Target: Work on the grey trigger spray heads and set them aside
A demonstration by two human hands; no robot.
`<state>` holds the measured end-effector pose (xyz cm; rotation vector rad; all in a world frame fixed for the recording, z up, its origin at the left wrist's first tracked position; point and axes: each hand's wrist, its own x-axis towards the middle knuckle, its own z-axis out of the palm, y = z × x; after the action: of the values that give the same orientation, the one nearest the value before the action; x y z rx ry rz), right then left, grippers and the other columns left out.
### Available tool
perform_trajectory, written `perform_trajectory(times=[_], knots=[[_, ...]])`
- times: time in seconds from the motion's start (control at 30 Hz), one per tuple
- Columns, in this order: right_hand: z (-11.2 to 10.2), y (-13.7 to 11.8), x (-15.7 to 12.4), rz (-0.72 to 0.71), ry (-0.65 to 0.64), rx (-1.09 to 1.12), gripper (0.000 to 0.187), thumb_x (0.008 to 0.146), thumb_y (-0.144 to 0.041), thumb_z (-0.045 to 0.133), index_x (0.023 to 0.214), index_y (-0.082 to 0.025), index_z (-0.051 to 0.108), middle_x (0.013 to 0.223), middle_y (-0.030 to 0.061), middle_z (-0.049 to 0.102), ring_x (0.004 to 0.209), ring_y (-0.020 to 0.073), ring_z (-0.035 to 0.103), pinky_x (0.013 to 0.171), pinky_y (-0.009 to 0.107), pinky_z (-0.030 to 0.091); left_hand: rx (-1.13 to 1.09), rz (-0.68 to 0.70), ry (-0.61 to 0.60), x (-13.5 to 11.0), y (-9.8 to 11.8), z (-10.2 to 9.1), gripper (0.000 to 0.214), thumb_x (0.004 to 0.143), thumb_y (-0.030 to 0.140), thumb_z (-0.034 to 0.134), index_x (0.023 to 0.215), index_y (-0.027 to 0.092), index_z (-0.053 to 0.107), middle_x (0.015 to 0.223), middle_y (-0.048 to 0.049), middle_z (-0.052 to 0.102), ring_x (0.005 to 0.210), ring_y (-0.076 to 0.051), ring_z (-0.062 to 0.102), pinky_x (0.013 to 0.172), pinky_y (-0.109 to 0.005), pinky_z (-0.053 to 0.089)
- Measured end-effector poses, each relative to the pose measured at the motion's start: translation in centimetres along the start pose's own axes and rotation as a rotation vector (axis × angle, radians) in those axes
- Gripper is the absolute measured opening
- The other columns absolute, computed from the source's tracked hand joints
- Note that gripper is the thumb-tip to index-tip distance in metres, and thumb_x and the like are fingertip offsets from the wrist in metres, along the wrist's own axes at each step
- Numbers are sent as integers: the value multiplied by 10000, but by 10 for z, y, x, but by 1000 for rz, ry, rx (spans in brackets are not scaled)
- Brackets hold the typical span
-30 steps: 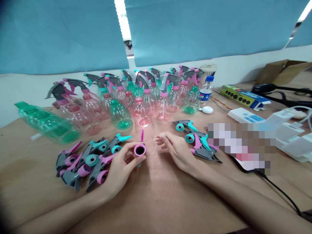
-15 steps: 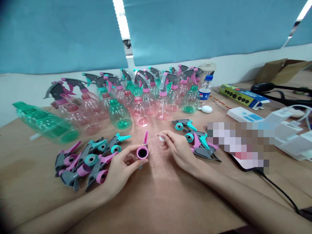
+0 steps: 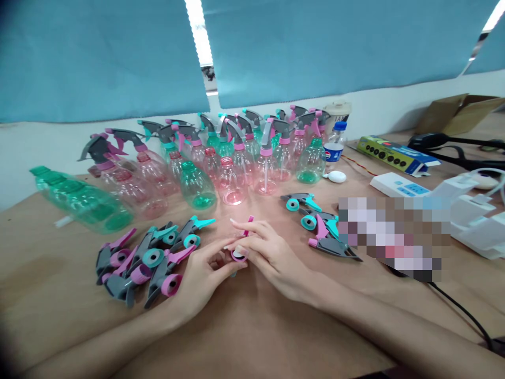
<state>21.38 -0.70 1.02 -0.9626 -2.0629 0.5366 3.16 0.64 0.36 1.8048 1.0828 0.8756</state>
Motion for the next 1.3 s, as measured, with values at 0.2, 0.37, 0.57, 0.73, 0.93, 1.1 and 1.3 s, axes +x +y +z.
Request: perform_trajectory(times=[0.2, 0.37, 0.57, 0.73, 0.93, 1.1, 1.3], knots=[[5, 5, -1, -33, 40, -32, 277, 943, -182, 418, 1128, -257, 609, 1318, 75, 518, 1190, 205, 501, 995, 421, 427, 3, 12, -9, 1, 1, 0, 281, 759, 211, 710, 1038, 202, 681, 684, 30, 616, 564, -112, 481, 557, -226, 417], [5, 7, -1, -9, 148, 21, 298, 914, -201, 480, 1205, -249, 522, 1179, 75, 595, 1120, 201, 554, 964, 398, 445, 8, 8, 6, 0, 0, 0, 335, 739, 196, 725, 1070, 194, 672, 748, 16, 651, 593, -116, 505, 577, -232, 428], [-13, 7, 3, -123, 197, -124, 16, 869, -209, 561, 880, -206, 571, 775, 6, 642, 739, 157, 593, 831, 368, 433, 52, 67, -13, 0, -1, -1, 341, 751, 187, 724, 1085, 234, 676, 750, 20, 641, 574, -106, 478, 545, -220, 398], [-21, 3, 6, -153, -7, -218, 50, 827, -159, 550, 824, -197, 582, 792, -1, 663, 767, 146, 591, 924, 400, 338, 91, 170, 2, -1, -5, -3, 351, 765, 213, 722, 1110, 239, 668, 736, 13, 582, 631, -124, 490, 558, -220, 397], [-22, -2, 6, -131, -64, -297, 94, 824, -181, 541, 882, -198, 612, 823, 14, 681, 801, 169, 598, 936, 414, 311, 187, 211, 15, -1, -6, -4, 352, 771, 238, 722, 1117, 247, 661, 739, 7, 576, 672, -143, 494, 640, -258, 415], [-25, -3, 8, -109, -111, -303, 85, 834, -193, 554, 887, -211, 618, 822, 1, 688, 813, 160, 615, 961, 413, 286, 239, 216, 11, 0, -4, -4, 321, 773, 267, 719, 1089, 232, 675, 779, -8, 599, 690, -153, 503, 683, -286, 423], [-23, -2, 8, -95, -119, -268, 50, 837, -184, 566, 858, -199, 609, 788, -17, 677, 794, 148, 613, 959, 398, 285, 242, 226, 4, 0, -3, -4, 327, 782, 265, 710, 1105, 239, 667, 807, -11, 611, 726, -161, 516, 700, -293, 432]])
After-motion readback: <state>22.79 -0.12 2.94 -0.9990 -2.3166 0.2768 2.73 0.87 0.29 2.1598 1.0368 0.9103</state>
